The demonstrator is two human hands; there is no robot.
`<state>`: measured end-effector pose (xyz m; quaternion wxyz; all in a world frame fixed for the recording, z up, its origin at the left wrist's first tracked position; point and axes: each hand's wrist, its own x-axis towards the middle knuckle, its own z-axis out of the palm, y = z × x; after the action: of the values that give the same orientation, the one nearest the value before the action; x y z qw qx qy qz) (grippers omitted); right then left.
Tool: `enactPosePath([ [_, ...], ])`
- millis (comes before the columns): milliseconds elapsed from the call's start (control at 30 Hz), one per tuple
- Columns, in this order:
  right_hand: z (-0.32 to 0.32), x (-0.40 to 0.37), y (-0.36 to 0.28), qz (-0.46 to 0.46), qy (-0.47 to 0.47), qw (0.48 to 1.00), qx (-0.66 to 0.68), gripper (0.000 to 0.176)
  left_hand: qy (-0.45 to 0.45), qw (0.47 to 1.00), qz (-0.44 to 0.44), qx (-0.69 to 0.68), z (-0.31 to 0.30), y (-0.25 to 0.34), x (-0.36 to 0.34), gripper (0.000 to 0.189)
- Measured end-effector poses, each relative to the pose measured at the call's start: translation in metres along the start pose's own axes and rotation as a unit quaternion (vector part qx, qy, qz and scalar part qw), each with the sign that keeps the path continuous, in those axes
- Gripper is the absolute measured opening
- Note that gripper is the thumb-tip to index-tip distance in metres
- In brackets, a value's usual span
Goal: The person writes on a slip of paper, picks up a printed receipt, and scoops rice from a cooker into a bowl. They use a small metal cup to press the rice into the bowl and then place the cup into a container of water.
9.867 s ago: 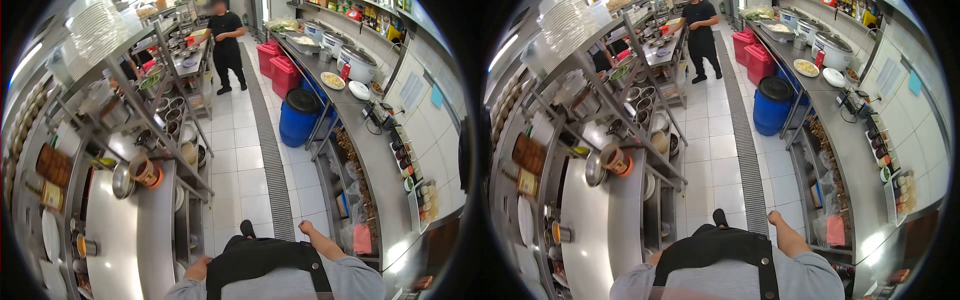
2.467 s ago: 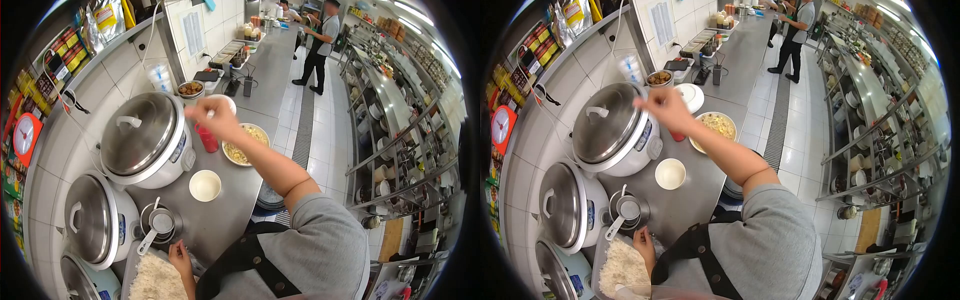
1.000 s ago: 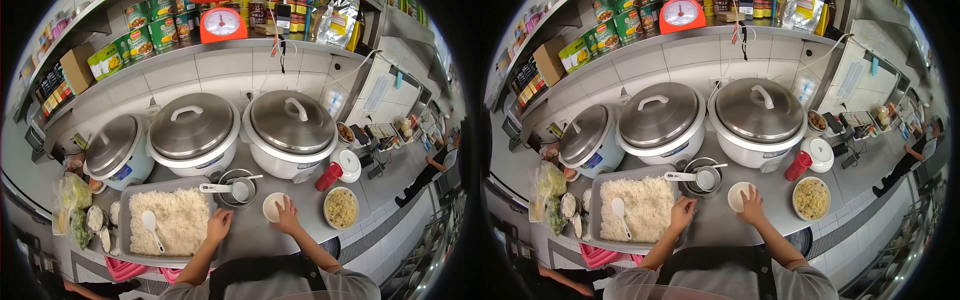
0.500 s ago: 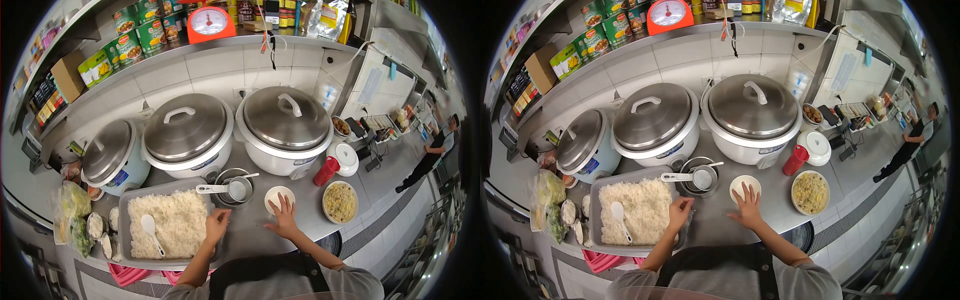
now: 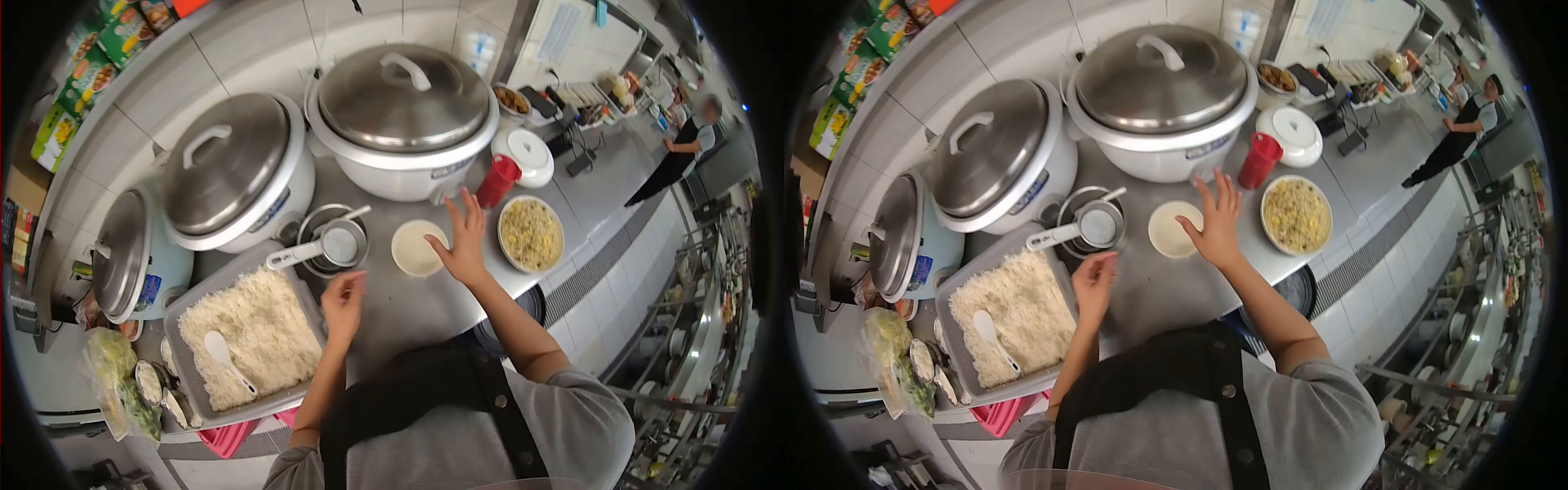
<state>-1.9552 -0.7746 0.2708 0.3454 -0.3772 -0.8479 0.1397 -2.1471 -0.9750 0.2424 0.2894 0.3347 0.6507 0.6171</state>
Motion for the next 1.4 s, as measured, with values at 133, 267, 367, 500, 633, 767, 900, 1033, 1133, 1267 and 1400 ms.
enactPosePath([
  [133,0.022,-0.039,0.009,-0.014,-0.153,0.988,-0.014,0.046,-0.319,0.940,-0.010,0.124,0.020,-0.041,-0.027,0.034],
  [267,0.027,-0.059,0.004,-0.022,-0.288,0.957,-0.026,0.041,-0.527,0.825,-0.070,0.192,0.007,-0.054,-0.035,0.045],
  [367,0.033,-0.064,0.003,-0.028,-0.280,0.960,-0.010,0.041,-0.371,0.913,-0.067,0.157,-0.005,-0.018,-0.021,0.040],
  [500,0.036,-0.055,-0.002,-0.033,-0.216,0.976,0.023,0.043,-0.010,0.973,0.025,0.231,-0.031,0.008,0.050,0.018],
  [633,0.039,-0.047,-0.002,-0.061,-0.199,0.978,0.027,0.043,0.079,0.921,0.073,0.374,-0.043,-0.025,0.127,0.029],
  [767,0.035,-0.043,-0.007,-0.075,-0.202,0.976,0.035,0.040,-0.051,0.840,-0.032,0.539,-0.032,-0.047,0.163,0.040],
  [900,0.033,-0.050,0.006,-0.060,-0.189,0.980,0.027,0.040,-0.051,0.847,-0.029,0.528,-0.029,-0.041,0.154,0.043],
  [1033,0.024,-0.058,0.024,-0.027,-0.212,0.977,0.011,0.037,-0.020,0.868,0.035,0.494,-0.046,-0.071,0.156,0.048],
  [1133,0.020,-0.058,0.029,-0.026,-0.230,0.973,0.022,0.035,0.008,0.897,0.071,0.435,-0.043,-0.048,0.149,0.030],
  [1267,0.014,-0.034,0.037,-0.031,-0.210,0.976,0.043,0.034,0.026,0.915,0.075,0.396,-0.042,-0.030,0.139,0.028],
  [1400,-0.023,0.039,0.075,-0.096,-0.046,0.993,0.056,0.024,0.122,0.940,0.102,0.302,-0.058,-0.029,0.117,0.025],
])
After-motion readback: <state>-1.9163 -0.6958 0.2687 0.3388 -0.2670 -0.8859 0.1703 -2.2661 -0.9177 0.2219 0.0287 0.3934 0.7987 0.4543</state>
